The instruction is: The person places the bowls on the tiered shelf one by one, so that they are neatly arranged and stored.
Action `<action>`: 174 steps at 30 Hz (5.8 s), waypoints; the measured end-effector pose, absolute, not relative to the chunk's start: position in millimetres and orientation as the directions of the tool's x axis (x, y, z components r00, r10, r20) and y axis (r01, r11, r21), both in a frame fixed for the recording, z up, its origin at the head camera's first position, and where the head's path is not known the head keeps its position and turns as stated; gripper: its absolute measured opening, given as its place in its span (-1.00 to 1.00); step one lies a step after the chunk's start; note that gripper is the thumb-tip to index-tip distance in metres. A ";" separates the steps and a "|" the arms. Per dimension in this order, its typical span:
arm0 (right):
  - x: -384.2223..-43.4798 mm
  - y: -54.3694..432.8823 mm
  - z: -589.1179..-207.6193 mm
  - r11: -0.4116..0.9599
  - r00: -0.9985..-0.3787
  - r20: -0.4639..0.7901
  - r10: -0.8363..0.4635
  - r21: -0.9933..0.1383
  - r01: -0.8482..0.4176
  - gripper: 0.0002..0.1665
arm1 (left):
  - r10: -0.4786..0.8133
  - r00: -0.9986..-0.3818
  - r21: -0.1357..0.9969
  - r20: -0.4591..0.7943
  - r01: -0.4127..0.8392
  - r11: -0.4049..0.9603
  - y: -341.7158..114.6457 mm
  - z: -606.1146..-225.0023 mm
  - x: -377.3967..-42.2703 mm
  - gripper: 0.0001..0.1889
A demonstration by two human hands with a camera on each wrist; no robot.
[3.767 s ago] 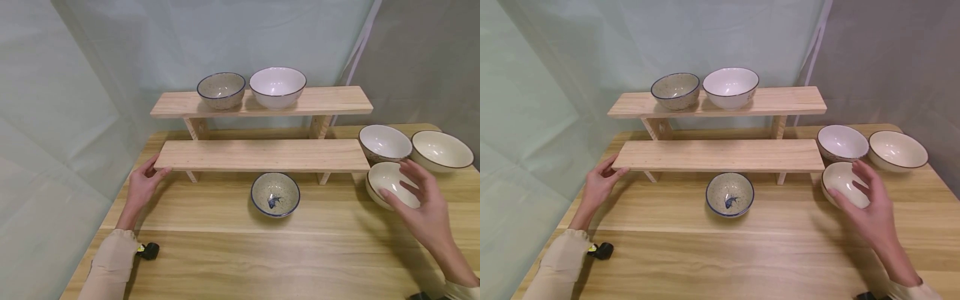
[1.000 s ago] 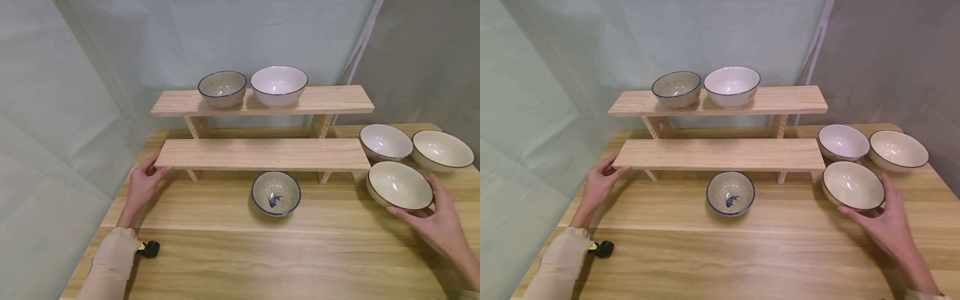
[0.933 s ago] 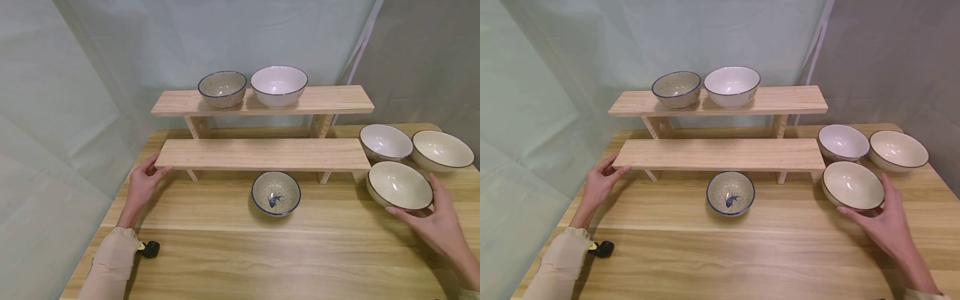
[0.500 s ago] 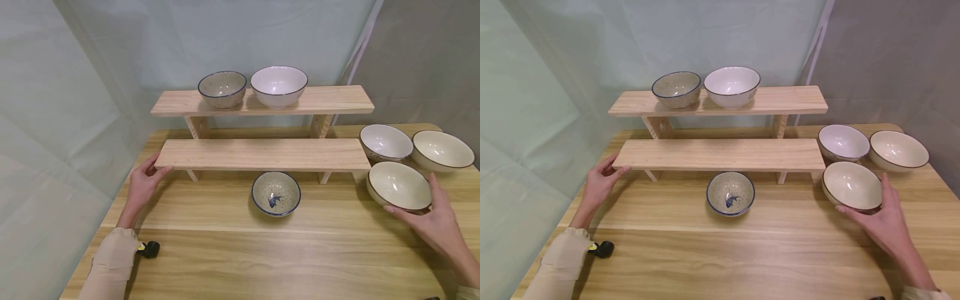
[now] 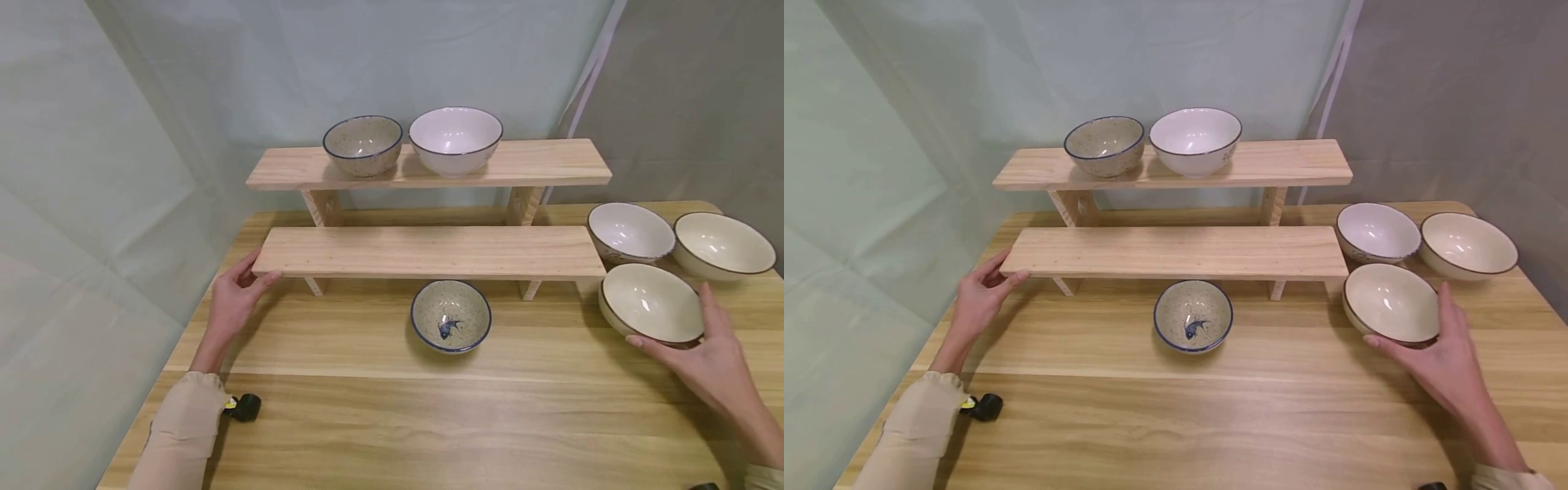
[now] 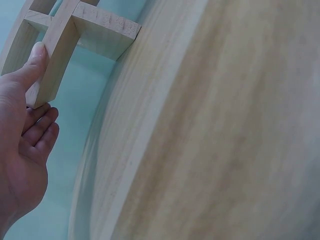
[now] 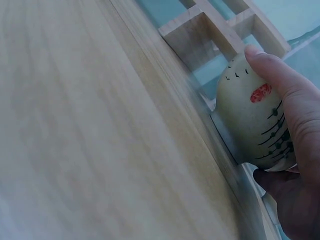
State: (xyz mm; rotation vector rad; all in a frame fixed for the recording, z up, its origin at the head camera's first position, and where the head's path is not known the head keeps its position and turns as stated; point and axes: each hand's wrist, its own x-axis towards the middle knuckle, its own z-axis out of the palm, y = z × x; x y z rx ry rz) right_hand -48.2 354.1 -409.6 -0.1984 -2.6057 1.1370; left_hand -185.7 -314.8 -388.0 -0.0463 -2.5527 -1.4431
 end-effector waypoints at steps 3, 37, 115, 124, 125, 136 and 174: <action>-48.2 354.2 -409.9 0.674 -0.950 0.208 0.235 -0.739 0.004 0.46 | -0.075 -0.977 0.844 0.198 0.131 0.520 -315.0 -388.3 -185.8 -0.26; -46.7 354.6 -412.2 0.661 -0.937 0.190 0.294 -0.748 0.056 0.40 | -0.079 -0.979 0.850 0.188 0.121 0.513 -313.9 -387.1 -186.1 -0.24; -50.9 347.1 -382.1 0.507 -0.862 0.328 0.387 -0.857 -0.098 0.30 | -0.074 -0.975 0.850 0.211 0.145 0.507 -314.8 -387.9 -186.9 -0.26; -54.6 343.6 -376.5 0.498 -0.859 0.338 0.385 -0.860 -0.115 0.27 | -0.074 -0.975 0.837 0.210 0.140 0.530 -315.2 -387.9 -187.5 -0.25; -55.2 343.3 -375.8 0.498 -0.860 0.336 0.385 -0.860 -0.114 0.27 | -0.074 -0.975 0.837 0.210 0.140 0.529 -315.2 -387.8 -187.5 -0.25; -63.1 338.8 -367.8 0.489 -0.865 0.356 0.354 -0.859 -0.153 0.26 | -0.075 -0.976 0.844 0.204 0.137 0.518 -314.2 -386.8 -186.9 -0.25; -92.8 319.0 -341.2 0.547 -0.845 0.453 0.285 -0.800 -0.245 0.31 | -0.074 -0.974 0.844 0.214 0.146 0.516 -315.2 -388.6 -186.9 -0.26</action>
